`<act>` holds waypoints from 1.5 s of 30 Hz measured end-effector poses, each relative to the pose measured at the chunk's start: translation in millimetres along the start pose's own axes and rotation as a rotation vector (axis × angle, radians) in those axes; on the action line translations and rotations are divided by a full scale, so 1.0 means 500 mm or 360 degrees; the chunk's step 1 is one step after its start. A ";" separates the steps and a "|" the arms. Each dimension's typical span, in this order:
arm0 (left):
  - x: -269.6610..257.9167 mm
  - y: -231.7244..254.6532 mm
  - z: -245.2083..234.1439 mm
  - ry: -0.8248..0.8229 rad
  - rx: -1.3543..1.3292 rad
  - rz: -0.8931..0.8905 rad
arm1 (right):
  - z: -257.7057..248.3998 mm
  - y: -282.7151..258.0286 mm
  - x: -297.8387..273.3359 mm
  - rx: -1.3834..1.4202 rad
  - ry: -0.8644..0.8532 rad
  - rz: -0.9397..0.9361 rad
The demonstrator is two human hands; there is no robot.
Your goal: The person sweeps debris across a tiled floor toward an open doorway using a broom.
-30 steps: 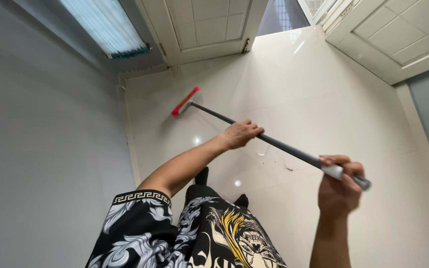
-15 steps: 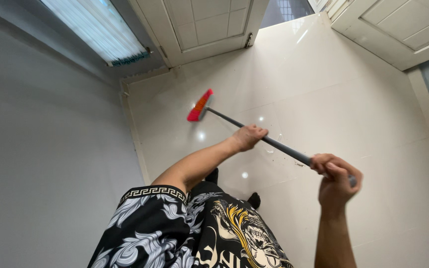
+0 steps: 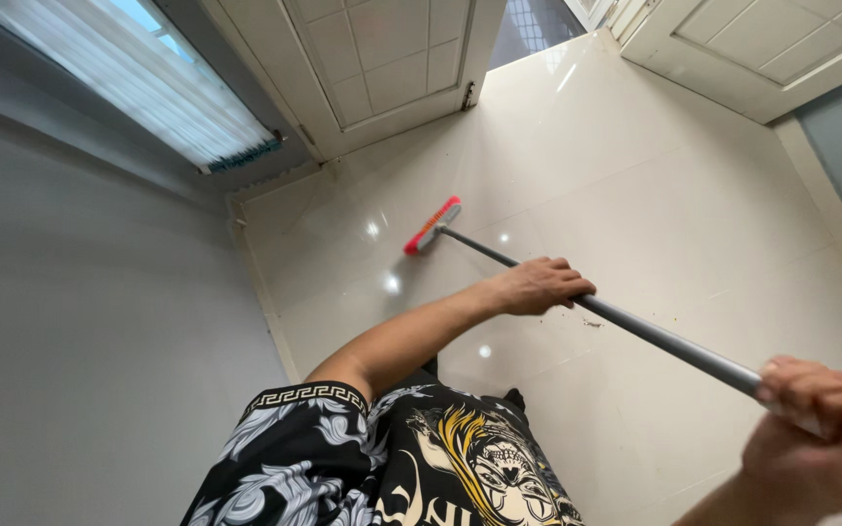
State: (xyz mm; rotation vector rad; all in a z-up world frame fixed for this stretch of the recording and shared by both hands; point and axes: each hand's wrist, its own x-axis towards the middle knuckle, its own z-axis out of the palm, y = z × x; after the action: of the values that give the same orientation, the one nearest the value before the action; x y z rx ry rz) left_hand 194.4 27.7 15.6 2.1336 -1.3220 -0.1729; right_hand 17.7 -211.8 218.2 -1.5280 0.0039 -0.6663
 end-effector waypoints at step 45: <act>-0.028 -0.368 0.140 -0.0253 0.0625 -0.0466 | 0.189 0.322 -0.116 0.0043 -0.0181 0.0602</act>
State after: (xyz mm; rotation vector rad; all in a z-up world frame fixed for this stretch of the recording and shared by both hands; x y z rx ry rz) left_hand 299.7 66.3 -146.9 2.6945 -1.1981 -0.2204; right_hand 71.7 -118.1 55.6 -1.4846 0.1925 -0.2773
